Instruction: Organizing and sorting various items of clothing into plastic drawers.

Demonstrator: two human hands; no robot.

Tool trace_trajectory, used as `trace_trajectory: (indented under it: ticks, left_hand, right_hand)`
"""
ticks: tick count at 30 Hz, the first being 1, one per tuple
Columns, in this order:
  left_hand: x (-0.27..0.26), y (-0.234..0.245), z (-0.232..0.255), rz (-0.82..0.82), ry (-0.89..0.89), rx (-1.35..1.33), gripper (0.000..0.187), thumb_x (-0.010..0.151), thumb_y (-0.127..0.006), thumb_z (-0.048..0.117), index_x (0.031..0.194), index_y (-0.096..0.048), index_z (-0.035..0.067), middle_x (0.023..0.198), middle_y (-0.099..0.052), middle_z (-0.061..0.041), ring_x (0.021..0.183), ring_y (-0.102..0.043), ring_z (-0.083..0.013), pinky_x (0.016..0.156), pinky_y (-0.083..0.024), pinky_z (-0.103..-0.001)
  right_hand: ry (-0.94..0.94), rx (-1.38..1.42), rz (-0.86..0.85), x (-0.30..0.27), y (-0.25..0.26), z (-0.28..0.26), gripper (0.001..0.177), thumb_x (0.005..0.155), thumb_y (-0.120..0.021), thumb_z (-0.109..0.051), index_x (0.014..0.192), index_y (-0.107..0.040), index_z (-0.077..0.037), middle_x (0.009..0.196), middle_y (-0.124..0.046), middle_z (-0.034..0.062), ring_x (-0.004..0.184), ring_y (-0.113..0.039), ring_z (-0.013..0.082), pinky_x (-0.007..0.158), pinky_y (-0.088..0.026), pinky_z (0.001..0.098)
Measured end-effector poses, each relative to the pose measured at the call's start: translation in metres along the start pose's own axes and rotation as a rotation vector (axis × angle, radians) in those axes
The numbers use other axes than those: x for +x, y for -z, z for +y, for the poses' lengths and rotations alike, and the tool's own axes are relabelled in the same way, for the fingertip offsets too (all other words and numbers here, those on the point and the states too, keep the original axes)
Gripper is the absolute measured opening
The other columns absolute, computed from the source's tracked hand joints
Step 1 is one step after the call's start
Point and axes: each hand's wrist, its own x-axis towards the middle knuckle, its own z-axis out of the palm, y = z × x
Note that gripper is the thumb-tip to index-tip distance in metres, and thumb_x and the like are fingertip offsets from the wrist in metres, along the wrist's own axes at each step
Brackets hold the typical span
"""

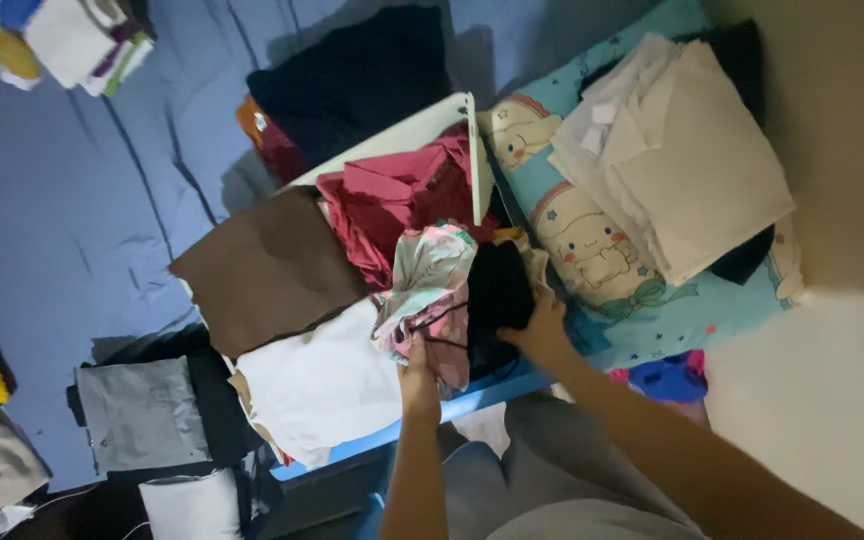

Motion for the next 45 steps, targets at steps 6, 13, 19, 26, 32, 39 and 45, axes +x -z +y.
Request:
trace_trajectory:
  ticks: [6,13,19,26,32,39,45]
  left_hand:
    - [-0.009,0.001,0.051,0.094,0.124,-0.046,0.061,0.098,-0.061,0.036,0.147,-0.046,0.004,0.138,-0.06,-0.011,0.123,-0.059,-0.023,0.102,-0.048,-0.038]
    - [-0.022,0.006,0.081,0.006,0.063,-0.006,0.059,0.099,-0.059,0.033,0.148,-0.044,0.003,0.136,-0.06,-0.01,0.12,-0.06,-0.0222,0.098,-0.048,-0.039]
    - [-0.024,0.01,0.074,-0.026,0.039,-0.037,0.057,0.101,-0.06,0.032,0.147,-0.047,0.001,0.134,-0.061,-0.01,0.118,-0.06,-0.0209,0.099,-0.048,-0.038]
    - [-0.024,0.018,0.062,0.033,-0.063,0.196,0.048,0.102,-0.061,0.027,0.14,-0.055,-0.001,0.133,-0.064,-0.009,0.12,-0.059,-0.0172,0.103,-0.045,-0.033]
    - [-0.023,0.05,0.048,0.119,-0.11,-0.048,0.047,0.103,-0.065,0.016,0.143,-0.054,-0.005,0.127,-0.059,-0.012,0.111,-0.053,-0.0234,0.096,-0.043,-0.038]
    - [-0.049,0.031,0.105,0.09,-0.146,-0.143,0.056,0.095,-0.06,0.006,0.147,-0.04,0.001,0.138,-0.055,-0.009,0.122,-0.055,-0.0187,0.106,-0.043,-0.035]
    - [-0.059,0.003,0.089,-0.081,-0.374,0.564,0.062,0.093,-0.063,0.008,0.149,-0.038,-0.002,0.133,-0.056,-0.014,0.109,-0.058,-0.0214,0.096,-0.05,-0.036]
  right_hand:
    - [-0.223,0.094,0.194,-0.02,0.0,-0.035,0.118,0.053,-0.096,-0.017,0.149,-0.029,-0.003,0.134,-0.038,0.0353,0.12,-0.046,0.0509,0.107,-0.043,0.0493]
    - [-0.006,-0.024,0.141,-0.022,0.03,-0.039,0.077,0.074,-0.081,-0.014,0.145,-0.05,-0.011,0.136,-0.056,0.0264,0.126,-0.054,0.0496,0.107,-0.044,0.053]
    - [-0.027,-0.119,0.205,-0.024,0.031,-0.043,0.076,0.067,-0.089,-0.019,0.131,-0.051,-0.003,0.12,-0.063,0.0319,0.108,-0.059,0.0513,0.092,-0.049,0.0547]
    - [-0.124,-0.07,-0.235,0.002,0.008,-0.036,0.061,0.077,-0.08,-0.035,0.12,-0.067,0.006,0.115,-0.073,0.029,0.109,-0.071,0.0392,0.098,-0.054,0.0439]
    - [0.185,0.229,-0.341,-0.023,0.018,-0.061,0.085,0.079,-0.079,-0.025,0.144,-0.04,0.012,0.137,-0.057,0.0297,0.128,-0.057,0.0323,0.108,-0.044,0.0382]
    - [0.11,0.377,-0.176,-0.04,0.086,-0.088,0.084,0.073,-0.074,-0.021,0.147,-0.042,0.005,0.139,-0.06,0.025,0.127,-0.06,0.0328,0.107,-0.046,0.0388]
    - [0.205,0.008,0.1,-0.03,0.206,-0.096,0.095,0.07,-0.079,-0.02,0.151,-0.038,0.007,0.13,-0.059,0.03,0.117,-0.059,0.0392,0.099,-0.046,0.0475]
